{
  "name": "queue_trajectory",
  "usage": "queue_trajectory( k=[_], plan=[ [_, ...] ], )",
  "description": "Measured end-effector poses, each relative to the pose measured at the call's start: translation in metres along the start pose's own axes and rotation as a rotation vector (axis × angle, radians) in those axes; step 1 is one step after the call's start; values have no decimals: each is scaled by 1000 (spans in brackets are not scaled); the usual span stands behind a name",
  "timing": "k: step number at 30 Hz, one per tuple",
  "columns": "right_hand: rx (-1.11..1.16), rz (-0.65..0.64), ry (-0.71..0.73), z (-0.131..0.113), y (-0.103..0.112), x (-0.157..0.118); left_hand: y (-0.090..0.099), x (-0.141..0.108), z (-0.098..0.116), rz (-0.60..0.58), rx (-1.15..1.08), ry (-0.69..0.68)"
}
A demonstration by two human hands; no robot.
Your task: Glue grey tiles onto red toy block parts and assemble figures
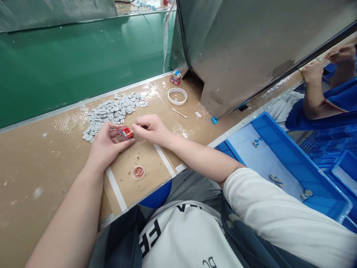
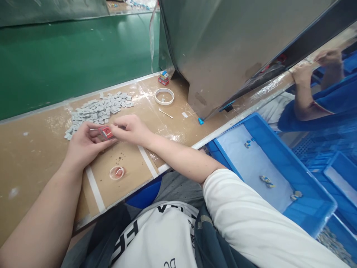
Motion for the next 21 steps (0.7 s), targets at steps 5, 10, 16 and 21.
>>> queue_trajectory(
  k=[5, 10, 16, 21],
  plan=[
    [-8, -28, -62, -1, 1, 0, 0, -1, 5, 9, 8, -1],
    [-81, -7, -120, -4, 6, 1, 0, -2, 6, 11, 24, 0],
    [-117, 36, -95, -4, 7, 1, 0, -1, 2, 9, 48, -15],
    [-101, 65, -32, -4, 7, 1, 0, -3, 4, -4, 72, -25]
  ],
)
Point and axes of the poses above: each hand's wrist, its own x-axis towards the middle knuckle, its own y-axis out of the back of the hand, z = x × y, the point moved 2 cm from there along x, towards the middle knuckle, and after that the axes turned 3 degrees about -y, right-handed, at the moved point
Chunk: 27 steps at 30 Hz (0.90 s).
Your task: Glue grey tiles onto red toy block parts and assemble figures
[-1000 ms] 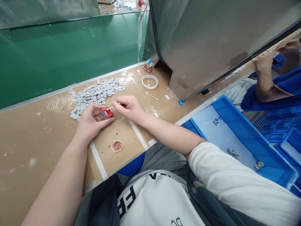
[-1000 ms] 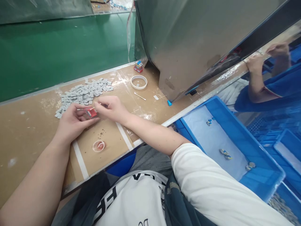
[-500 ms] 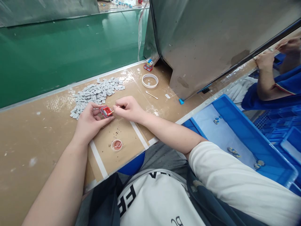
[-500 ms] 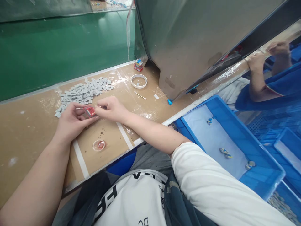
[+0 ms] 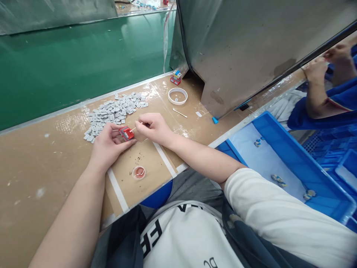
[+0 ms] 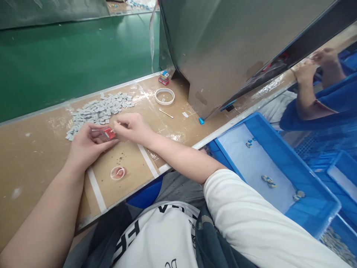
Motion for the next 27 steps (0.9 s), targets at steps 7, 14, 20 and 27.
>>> queue_trajectory(
  k=[7, 14, 20, 27],
  plan=[
    [27, -29, 40, 1, -2, 0, 0, -2, 4, 10, 56, -16],
    [-2, -109, 40, 0, -3, -2, 0, -2, 4, 10, 16, -4],
    [69, -29, 44, -2, 6, -2, 1, 2, 0, 6, -89, 38],
    [289, -805, 161, -33, 9, -19, 3, 6, 4, 57, -261, 81]
  ],
)
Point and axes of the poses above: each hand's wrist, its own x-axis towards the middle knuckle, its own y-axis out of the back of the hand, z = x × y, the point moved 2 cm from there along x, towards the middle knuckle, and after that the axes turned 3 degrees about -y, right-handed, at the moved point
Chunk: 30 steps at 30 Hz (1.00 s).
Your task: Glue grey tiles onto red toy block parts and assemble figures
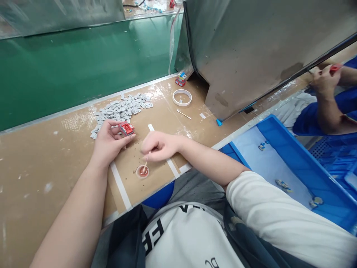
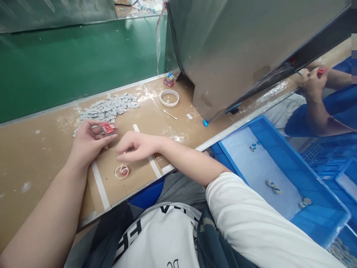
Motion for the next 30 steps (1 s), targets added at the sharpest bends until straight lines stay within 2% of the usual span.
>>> queue_trajectory(
  k=[2, 3, 5, 6, 10, 11, 12, 17, 23, 26, 30],
  plan=[
    [-83, -139, -39, -4, -9, -1, 1, 1, 0, 11, -1, -3],
    [-128, -159, -63, -3, -11, -1, 1, 1, -1, 9, 1, -3],
    [-175, -71, -125, 5, -13, 2, 1, 1, -2, -6, 4, -7],
    [-170, 51, -160, 10, -10, 5, 1, 0, -3, -17, 10, -14],
    [-72, 772, -289, 35, 7, 15, -1, -3, -4, -41, 144, -77],
    [-55, 873, -304, 39, 9, 17, -2, -4, -4, -39, 193, -100],
    [-49, 922, -309, 43, 10, 19, -3, -5, -3, -35, 236, -122],
    [-55, 903, -284, 53, 7, 25, -6, -8, -1, -24, 388, -204],
    [0, 834, -368, 63, 3, 28, -9, -13, 3, -23, 527, -216],
    [-5, 794, -374, 66, 2, 27, -9, -14, 6, -23, 463, -202],
    [2, 760, -356, 63, 5, 17, -6, -11, 4, 20, 196, -139]
  ],
)
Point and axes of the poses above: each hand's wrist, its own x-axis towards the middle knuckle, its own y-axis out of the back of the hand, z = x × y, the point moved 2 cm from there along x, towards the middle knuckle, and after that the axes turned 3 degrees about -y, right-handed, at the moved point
